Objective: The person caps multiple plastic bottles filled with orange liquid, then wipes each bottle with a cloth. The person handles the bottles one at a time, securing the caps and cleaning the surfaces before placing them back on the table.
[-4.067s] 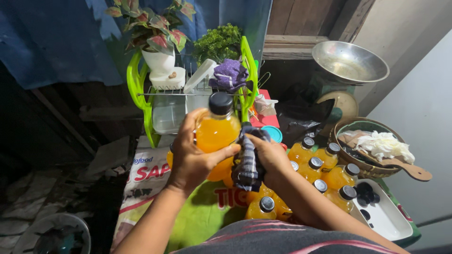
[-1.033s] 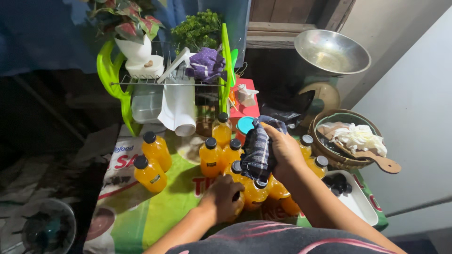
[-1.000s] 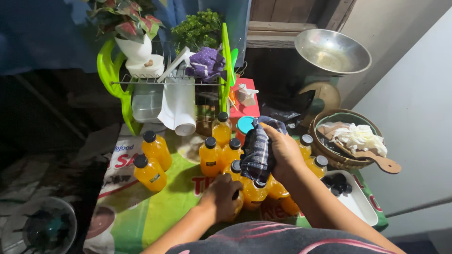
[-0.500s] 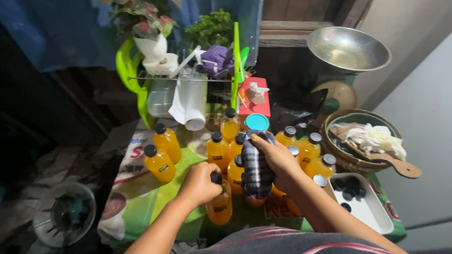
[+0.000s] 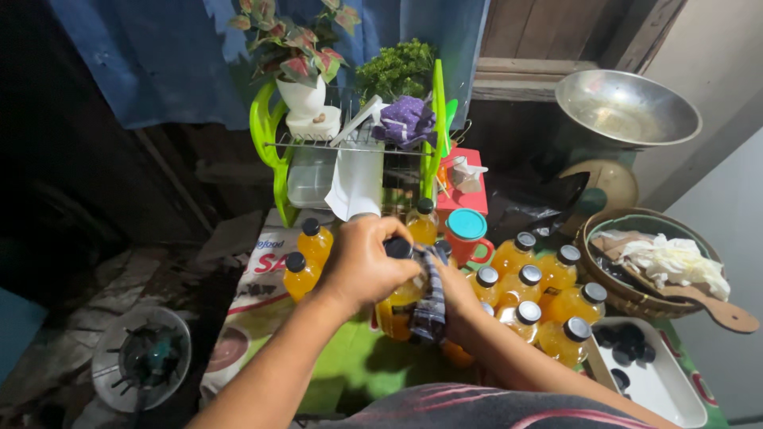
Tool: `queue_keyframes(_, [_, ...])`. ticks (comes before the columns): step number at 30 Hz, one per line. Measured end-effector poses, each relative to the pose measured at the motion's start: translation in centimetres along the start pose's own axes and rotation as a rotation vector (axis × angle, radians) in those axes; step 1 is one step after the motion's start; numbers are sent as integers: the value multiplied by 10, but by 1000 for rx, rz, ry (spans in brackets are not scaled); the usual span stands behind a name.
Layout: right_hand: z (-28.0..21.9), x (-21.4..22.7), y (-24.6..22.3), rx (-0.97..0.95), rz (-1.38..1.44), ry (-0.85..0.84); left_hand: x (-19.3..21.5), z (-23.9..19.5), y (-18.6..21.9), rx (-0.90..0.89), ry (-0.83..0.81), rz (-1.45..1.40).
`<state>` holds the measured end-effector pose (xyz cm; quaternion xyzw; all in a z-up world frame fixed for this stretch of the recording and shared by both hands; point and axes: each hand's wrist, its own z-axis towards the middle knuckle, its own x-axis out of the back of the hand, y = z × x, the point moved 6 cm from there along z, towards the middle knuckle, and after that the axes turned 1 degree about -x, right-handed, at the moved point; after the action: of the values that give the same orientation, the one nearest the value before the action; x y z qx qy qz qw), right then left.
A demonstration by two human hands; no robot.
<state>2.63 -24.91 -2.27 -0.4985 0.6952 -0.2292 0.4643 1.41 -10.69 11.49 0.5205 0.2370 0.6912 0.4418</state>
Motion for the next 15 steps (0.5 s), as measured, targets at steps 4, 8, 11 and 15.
queue_keyframes(4, [-7, -23, 28, -207, 161, -267, 21, 14, 16, -137, -32, -28])
queue_keyframes(8, [-22, -45, 55, -545, 603, -494, 29, 20, 25, -145, -121, -46])
queue_keyframes(11, [-27, -43, 64, -382, 568, -624, 36, 25, 26, -200, -155, -98])
queue_keyframes(15, [1, -39, 75, -280, 682, -584, 42, 23, 25, -438, -86, -260])
